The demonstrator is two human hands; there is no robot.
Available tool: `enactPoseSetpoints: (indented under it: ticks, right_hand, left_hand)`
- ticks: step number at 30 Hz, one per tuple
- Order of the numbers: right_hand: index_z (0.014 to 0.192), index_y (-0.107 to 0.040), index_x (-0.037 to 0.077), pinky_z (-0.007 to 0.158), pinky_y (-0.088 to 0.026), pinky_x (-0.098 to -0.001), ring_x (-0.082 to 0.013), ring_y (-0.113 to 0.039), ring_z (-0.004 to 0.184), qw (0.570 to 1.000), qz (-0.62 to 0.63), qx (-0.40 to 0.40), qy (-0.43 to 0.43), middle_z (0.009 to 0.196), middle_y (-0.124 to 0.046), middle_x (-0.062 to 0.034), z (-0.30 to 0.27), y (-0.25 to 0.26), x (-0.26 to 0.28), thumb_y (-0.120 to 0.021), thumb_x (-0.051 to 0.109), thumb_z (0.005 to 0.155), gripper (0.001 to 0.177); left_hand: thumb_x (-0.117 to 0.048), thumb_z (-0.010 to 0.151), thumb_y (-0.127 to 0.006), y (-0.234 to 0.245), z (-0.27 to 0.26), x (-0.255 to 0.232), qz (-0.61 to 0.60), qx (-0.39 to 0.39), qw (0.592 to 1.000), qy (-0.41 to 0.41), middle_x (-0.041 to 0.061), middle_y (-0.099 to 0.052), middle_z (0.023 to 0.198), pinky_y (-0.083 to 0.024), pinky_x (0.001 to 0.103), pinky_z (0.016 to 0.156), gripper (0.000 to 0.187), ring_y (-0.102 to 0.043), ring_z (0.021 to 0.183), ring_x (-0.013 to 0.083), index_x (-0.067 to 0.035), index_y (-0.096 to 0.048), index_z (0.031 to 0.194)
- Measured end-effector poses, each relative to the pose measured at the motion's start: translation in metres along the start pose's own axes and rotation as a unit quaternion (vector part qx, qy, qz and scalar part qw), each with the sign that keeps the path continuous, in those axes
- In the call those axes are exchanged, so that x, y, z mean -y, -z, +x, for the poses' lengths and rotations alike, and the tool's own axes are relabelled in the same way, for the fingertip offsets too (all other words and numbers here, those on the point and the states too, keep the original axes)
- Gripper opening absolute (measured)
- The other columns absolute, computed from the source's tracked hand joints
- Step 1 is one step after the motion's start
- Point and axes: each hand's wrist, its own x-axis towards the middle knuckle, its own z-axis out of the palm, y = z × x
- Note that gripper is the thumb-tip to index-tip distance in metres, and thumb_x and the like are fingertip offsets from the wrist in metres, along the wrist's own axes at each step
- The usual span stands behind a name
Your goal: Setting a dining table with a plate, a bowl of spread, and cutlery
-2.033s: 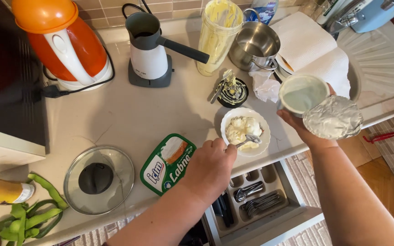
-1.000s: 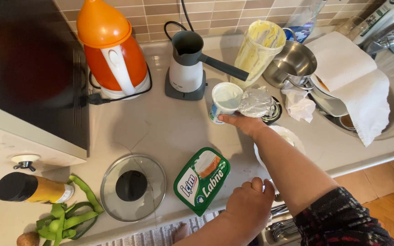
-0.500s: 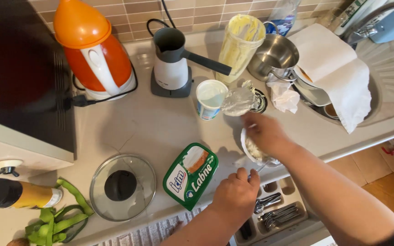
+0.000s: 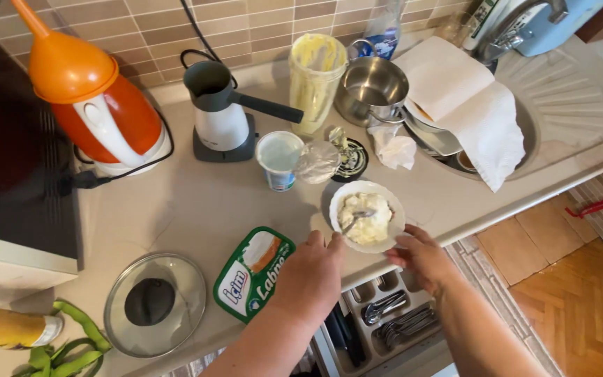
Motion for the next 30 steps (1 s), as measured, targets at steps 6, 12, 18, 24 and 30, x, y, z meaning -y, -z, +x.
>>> enactPoseSetpoints:
  ticks: [6,12,18,24,30]
  right_hand:
    - [0.133,-0.057,0.003,0.081,-0.061,-0.0375,-0.0325,-0.071,0.092,0.995,0.072,0.054,-0.038,0.115,-0.071,-0.0246,0.005,-0.018,-0.013,-0.054,0.001,0.098,0.034]
    - [0.145,-0.049,0.009,0.075,-0.066,-0.0404,-0.0266,-0.074,0.080,0.997,0.052,0.060,-0.003,0.111,-0.070,-0.0207,0.015,-0.021,-0.014,-0.055,0.001,0.093,0.053]
    - [0.143,-0.051,0.007,0.070,-0.067,-0.0396,-0.0269,-0.075,0.072,0.999,0.015,0.039,0.013,0.101,-0.072,-0.0193,0.036,-0.020,-0.015,-0.055,-0.001,0.087,0.056]
    - [0.145,-0.050,0.006,0.071,-0.065,-0.0423,-0.0341,-0.076,0.076,0.999,-0.007,0.035,0.021,0.102,-0.072,-0.0261,0.031,-0.015,-0.009,-0.055,-0.002,0.085,0.060]
    - [0.146,-0.049,0.000,0.061,-0.067,-0.0411,-0.0297,-0.073,0.062,0.998,-0.017,0.033,0.047,0.095,-0.070,-0.0269,0.015,0.004,-0.005,-0.054,-0.004,0.084,0.062]
  left_hand:
    - [0.005,0.089,-0.056,-0.026,0.028,-0.006,0.038,0.001,0.999,-0.015,0.025,-0.058,0.111,-0.058,0.054,0.067,0.052,-0.064,0.089,0.0450,0.001,-0.051,0.140]
    - [-0.005,0.089,-0.055,-0.016,0.030,-0.010,0.043,-0.053,0.998,-0.001,0.019,-0.057,0.102,-0.060,0.057,0.064,0.043,-0.068,0.092,0.0442,-0.001,-0.058,0.133]
    - [-0.001,0.093,-0.049,-0.007,0.021,0.000,0.042,-0.043,0.998,0.029,0.019,-0.059,0.102,-0.062,0.052,0.067,0.039,-0.071,0.090,0.0420,-0.003,-0.065,0.128]
    - [0.001,0.094,-0.052,0.014,0.004,-0.019,0.067,-0.054,0.996,0.033,0.023,-0.057,0.107,-0.063,0.052,0.070,0.042,-0.070,0.095,0.0432,-0.003,-0.061,0.135]
    - [0.002,0.095,-0.044,0.016,-0.004,-0.030,0.055,-0.023,0.998,0.023,0.022,-0.056,0.111,-0.062,0.051,0.074,0.046,-0.069,0.096,0.0414,-0.009,-0.061,0.137]
